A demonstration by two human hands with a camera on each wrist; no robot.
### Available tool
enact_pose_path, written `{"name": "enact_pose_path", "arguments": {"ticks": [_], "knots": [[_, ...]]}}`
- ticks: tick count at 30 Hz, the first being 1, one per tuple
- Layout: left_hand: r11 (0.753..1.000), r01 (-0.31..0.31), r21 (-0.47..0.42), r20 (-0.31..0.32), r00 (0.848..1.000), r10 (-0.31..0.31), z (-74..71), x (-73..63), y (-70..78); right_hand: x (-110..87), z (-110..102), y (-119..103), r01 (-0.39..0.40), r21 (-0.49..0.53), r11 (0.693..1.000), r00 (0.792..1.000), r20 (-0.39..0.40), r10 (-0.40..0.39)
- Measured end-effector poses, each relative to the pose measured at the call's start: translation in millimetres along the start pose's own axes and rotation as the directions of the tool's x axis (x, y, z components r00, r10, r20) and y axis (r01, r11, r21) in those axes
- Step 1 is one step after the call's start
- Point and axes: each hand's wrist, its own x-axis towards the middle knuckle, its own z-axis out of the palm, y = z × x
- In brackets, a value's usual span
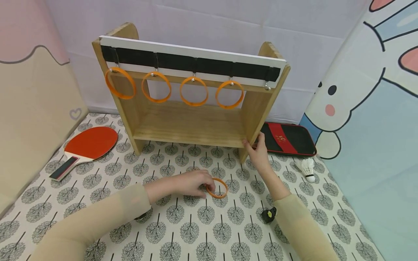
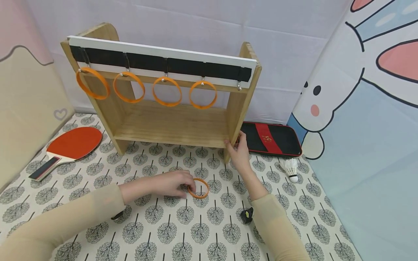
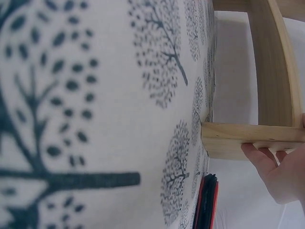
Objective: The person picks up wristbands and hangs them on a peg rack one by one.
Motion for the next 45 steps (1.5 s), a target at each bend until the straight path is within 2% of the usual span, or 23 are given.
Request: {"name": "enact_pose_path", "arguments": {"ticks": [8, 16, 19, 24, 28, 35, 41, 45], "knots": [[1.000, 0.008, 0.008, 0.030, 1.000, -0.008, -2.5, 5.0, 2.6, 0.5, -0.2, -3.0, -0.023, 0.006, 1.000, 1.000, 0.010, 0.023], [0.999, 0.037, 0.007, 0.026, 0.999, -0.037, -4.1, 4.3, 5.6, -14.8, -4.4, -38.1, -0.006, 0.008, 1.000, 1.000, 0.023, 0.005], [0.998, 0.061, -0.011, 0.013, 0.998, -0.061, -6.2, 5.0, 7.6, -12.3, -4.0, -31.6, -0.010, 0.012, 1.000, 1.000, 0.023, 0.009], [0.994, 0.096, -0.053, -0.001, 0.995, -0.096, -14.3, 4.8, 15.0, -2.8, -0.6, -7.4, -0.029, 0.004, 1.000, 1.000, 0.010, 0.029], [0.990, 0.105, -0.095, -0.010, 0.994, -0.107, -22.0, 2.6, 22.5, -1.4, 1.1, -2.7, -0.019, -0.005, 1.000, 1.000, -0.001, 0.019], [0.984, 0.139, -0.113, -0.085, 0.985, -0.149, -37.5, -2.1, 35.1, -1.3, 0.8, -4.5, -0.004, 0.006, 1.000, 1.000, -0.014, 0.004], [0.995, 0.056, -0.082, -0.186, 0.980, -0.070, -56.0, -3.9, 46.3, -1.6, -0.1, -3.3, -0.020, 0.009, 1.000, 1.000, -0.012, 0.020], [0.999, 0.013, -0.050, -0.265, 0.964, -0.026, -68.9, -4.8, 54.6, -2.4, 0.0, -2.8, -0.026, 0.007, 1.000, 1.000, -0.005, 0.026]]}}
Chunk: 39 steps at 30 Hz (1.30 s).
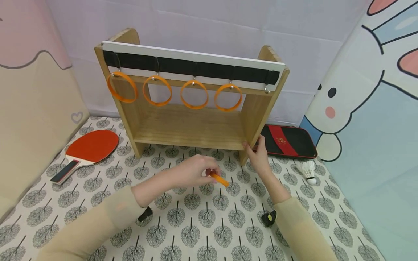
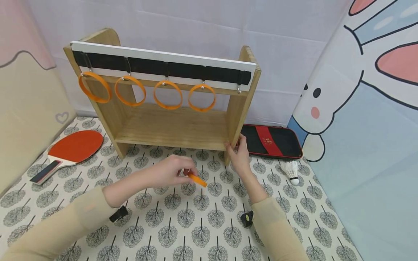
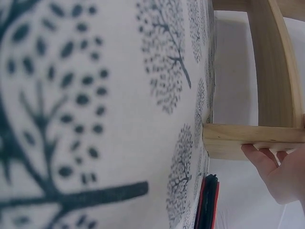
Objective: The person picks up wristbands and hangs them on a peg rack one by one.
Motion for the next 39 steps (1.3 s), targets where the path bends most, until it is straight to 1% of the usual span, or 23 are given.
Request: {"name": "enact_pose_path", "arguments": {"ticks": [3, 7, 13, 21, 23, 26, 28, 30, 32, 34, 36, 39], "knots": [[0.999, -0.031, 0.011, -0.066, 0.997, 0.032, -9.8, 2.2, 7.9, -0.3, 0.6, -0.1, 0.004, -0.002, 1.000, 1.000, -0.001, -0.004], [0.997, -0.079, -0.004, -0.140, 0.987, 0.078, -25.6, 6.1, 19.8, -0.3, 1.4, -0.2, 0.006, -0.002, 1.000, 1.000, -0.008, -0.006], [0.989, -0.147, -0.005, -0.238, 0.961, 0.142, -46.7, 11.5, 31.4, -0.3, 1.9, 0.6, -0.003, -0.010, 1.000, 1.000, -0.008, 0.003], [0.983, -0.183, 0.003, -0.323, 0.930, 0.174, -66.0, 21.1, 43.1, 0.0, 1.8, 0.3, 0.006, -0.001, 1.000, 1.000, -0.007, -0.006], [0.981, -0.194, 0.001, -0.349, 0.919, 0.183, -69.2, 24.4, 45.3, 0.2, 1.5, 0.8, 0.008, -0.005, 1.000, 1.000, -0.009, -0.008], [0.975, -0.219, -0.028, -0.398, 0.897, 0.191, -72.7, 29.8, 48.3, 1.2, 0.7, 2.1, 0.015, -0.003, 1.000, 1.000, -0.005, -0.015], [0.970, -0.237, -0.059, -0.438, 0.879, 0.189, -73.9, 34.7, 49.9, 1.7, 0.4, 2.6, 0.026, 0.004, 1.000, 1.000, -0.005, -0.026], [0.964, -0.248, -0.100, -0.477, 0.862, 0.173, -74.1, 40.0, 51.5, 2.0, 0.2, 3.5, 0.040, 0.015, 0.999, 0.999, 0.000, -0.040], [0.960, -0.245, -0.140, -0.518, 0.844, 0.140, -73.3, 46.1, 52.9, 2.1, 0.1, 3.7, 0.049, 0.018, 0.999, 0.999, -0.001, -0.049], [0.952, -0.238, -0.191, -0.558, 0.824, 0.094, -72.5, 52.0, 54.8, 1.9, 0.1, 3.7, 0.049, 0.019, 0.999, 0.999, 0.003, -0.049], [0.942, -0.235, -0.241, -0.597, 0.801, 0.047, -71.6, 57.4, 57.2, 1.6, 0.0, 3.4, 0.045, 0.014, 0.999, 0.999, 0.008, -0.046], [0.917, -0.259, -0.303, -0.652, 0.758, -0.001, -69.9, 65.8, 61.1, 0.5, -0.5, 3.3, 0.038, 0.009, 0.999, 0.999, 0.010, -0.038]]}}
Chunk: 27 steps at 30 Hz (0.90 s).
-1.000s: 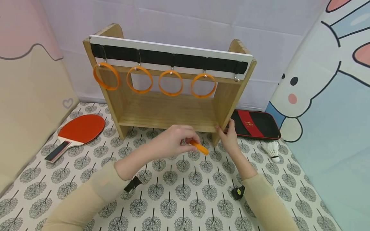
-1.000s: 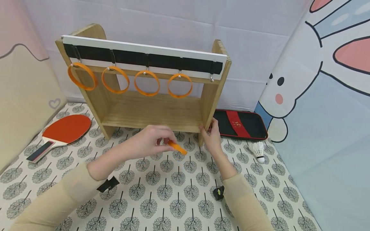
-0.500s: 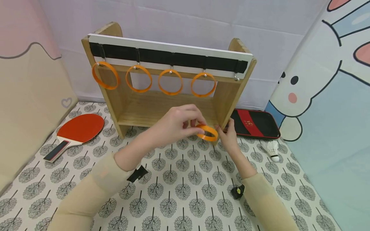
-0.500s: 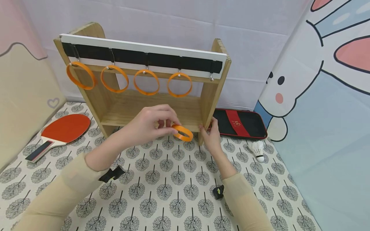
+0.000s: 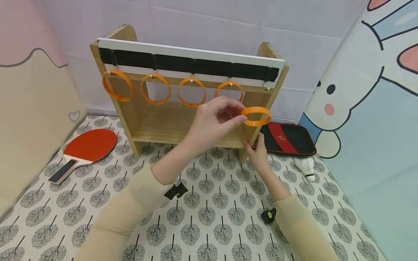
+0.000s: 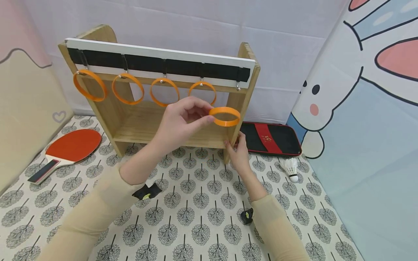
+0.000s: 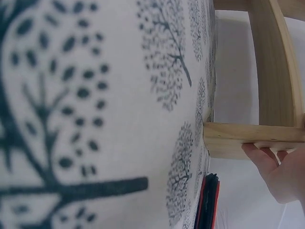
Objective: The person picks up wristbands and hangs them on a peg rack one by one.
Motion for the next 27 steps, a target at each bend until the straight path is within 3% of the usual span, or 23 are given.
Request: {"name": "enact_pose_path", "arguments": {"ticks": [7, 14, 27], "knots": [[0.989, -0.040, -0.142, -0.154, 0.988, 0.018, 17.5, 7.3, -0.5, -1.0, 0.6, -1.6, -0.016, -0.008, 1.000, 1.000, 0.004, 0.016], [0.977, -0.098, -0.191, -0.234, 0.971, 0.052, 30.2, 13.5, -7.9, -1.3, -0.5, -2.7, -0.013, -0.002, 1.000, 1.000, -0.005, 0.013], [0.987, -0.161, -0.014, -0.307, 0.940, 0.149, 40.8, 18.6, -35.1, 0.0, 0.4, -2.8, -0.024, 0.000, 1.000, 1.000, 0.001, 0.024]]}}
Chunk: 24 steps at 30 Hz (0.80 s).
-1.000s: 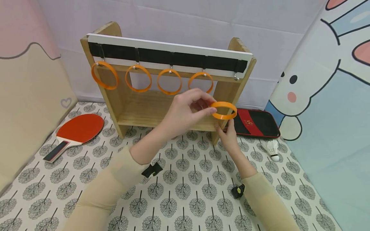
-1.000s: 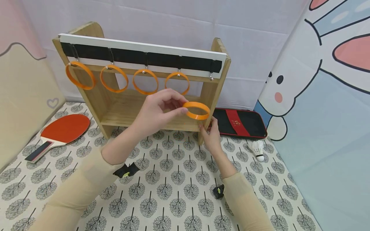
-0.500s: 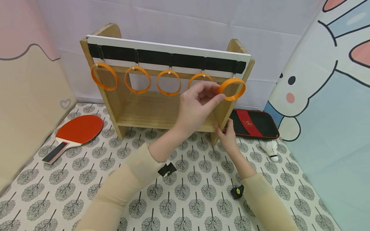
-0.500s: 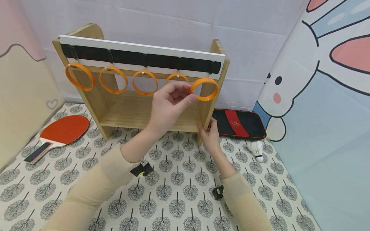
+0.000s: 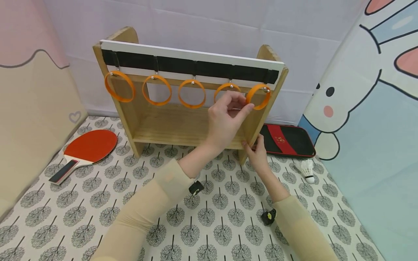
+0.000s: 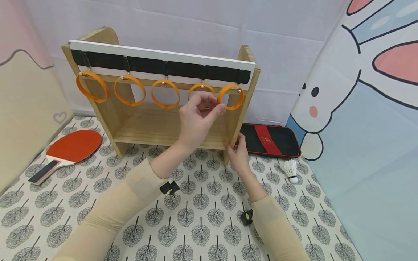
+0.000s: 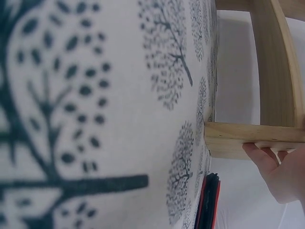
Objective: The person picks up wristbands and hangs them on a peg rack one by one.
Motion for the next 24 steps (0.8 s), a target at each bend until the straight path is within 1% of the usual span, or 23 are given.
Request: {"name": "enact_pose_path", "arguments": {"ticks": [3, 6, 12, 16, 20, 24], "knots": [[1.000, -0.006, 0.021, 0.005, 1.000, 0.006, 0.1, -1.7, -3.2, 0.3, 0.5, 0.7, 0.002, 0.005, 1.000, 1.000, -0.004, -0.002], [0.999, 0.004, 0.038, 0.012, 1.000, -0.004, -0.6, -4.3, -5.6, 0.5, 0.9, 0.6, -0.001, 0.003, 1.000, 1.000, -0.003, 0.001], [0.996, 0.010, 0.087, 0.045, 0.999, -0.014, -1.9, -10.8, -10.9, 0.3, 0.8, -0.4, -0.003, 0.005, 1.000, 1.000, -0.004, 0.003], [0.996, 0.002, 0.093, 0.055, 0.998, -0.007, -4.0, -14.3, -11.4, 0.0, 0.4, -1.1, 0.004, 0.002, 1.000, 1.000, -0.001, -0.004], [0.996, 0.014, 0.085, 0.046, 0.999, -0.018, -10.3, -18.3, -8.0, -0.3, 0.6, -1.3, 0.006, -0.004, 1.000, 1.000, 0.000, -0.006], [0.997, 0.033, 0.075, 0.060, 0.997, -0.038, -20.4, -22.4, -0.3, -0.5, 0.1, -1.0, 0.003, -0.005, 1.000, 1.000, -0.007, -0.003]]}}
